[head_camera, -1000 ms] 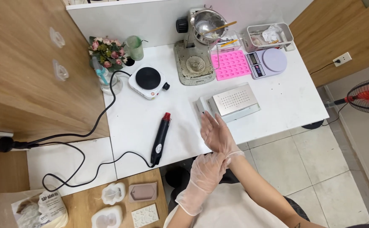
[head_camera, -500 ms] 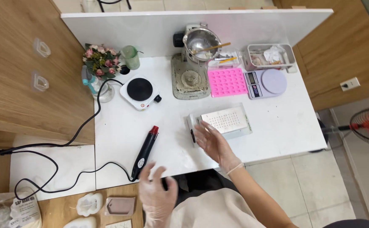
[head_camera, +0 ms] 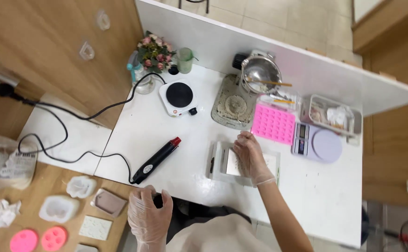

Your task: The recorder organizes finished candles on a display shelf and inspects various silicone candle molds in a workshop.

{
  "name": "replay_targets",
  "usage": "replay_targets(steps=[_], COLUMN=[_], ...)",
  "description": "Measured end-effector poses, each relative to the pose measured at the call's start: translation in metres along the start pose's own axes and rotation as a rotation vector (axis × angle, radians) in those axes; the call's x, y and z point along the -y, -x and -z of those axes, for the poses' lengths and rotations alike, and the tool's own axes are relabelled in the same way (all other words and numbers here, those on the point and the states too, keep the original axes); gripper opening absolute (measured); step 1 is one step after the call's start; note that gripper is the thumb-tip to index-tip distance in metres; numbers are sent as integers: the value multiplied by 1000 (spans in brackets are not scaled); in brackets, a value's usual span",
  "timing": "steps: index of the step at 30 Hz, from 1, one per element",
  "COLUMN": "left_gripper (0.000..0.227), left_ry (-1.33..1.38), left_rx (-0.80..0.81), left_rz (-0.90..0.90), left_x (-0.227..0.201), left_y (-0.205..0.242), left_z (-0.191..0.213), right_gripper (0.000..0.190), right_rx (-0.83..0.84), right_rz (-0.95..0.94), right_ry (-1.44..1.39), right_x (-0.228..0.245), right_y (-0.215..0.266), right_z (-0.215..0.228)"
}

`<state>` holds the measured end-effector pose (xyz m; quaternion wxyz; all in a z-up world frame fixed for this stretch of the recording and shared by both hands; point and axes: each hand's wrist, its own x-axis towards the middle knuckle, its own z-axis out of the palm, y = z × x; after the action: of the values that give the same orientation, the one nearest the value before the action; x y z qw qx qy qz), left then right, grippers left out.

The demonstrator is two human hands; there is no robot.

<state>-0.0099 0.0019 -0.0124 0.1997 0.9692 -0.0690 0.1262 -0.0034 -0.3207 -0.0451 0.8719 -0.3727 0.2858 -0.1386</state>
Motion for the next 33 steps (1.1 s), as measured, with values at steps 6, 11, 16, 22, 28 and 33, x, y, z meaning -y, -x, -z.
replay_targets(steps=[6, 11, 16, 22, 28, 33], left_gripper=[65, 101, 80, 67, 66, 45], left_ry=[-266, -462, -432, -390, -249, -286], left_rx=[-1, -4, 33, -258, -202, -347], left_rz=[133, 455, 742, 656, 623, 640], left_x=[-8, 20, 44, 51, 72, 97], left_y=[30, 52, 77, 84, 91, 106], left_z=[-11, 1, 2, 8, 15, 9], right_gripper=[78, 90, 32, 46, 49, 43], right_rx=[249, 263, 341, 381, 331, 261], right_rz=[-156, -175, -187, -147, -139, -118], right_ry=[269, 362, 181, 414, 442, 491], right_x=[-5, -14, -58, -40, -46, -64], right_y=[-10, -15, -87, -50, -46, -25], right_z=[-22, -56, -6, -40, -31, -53])
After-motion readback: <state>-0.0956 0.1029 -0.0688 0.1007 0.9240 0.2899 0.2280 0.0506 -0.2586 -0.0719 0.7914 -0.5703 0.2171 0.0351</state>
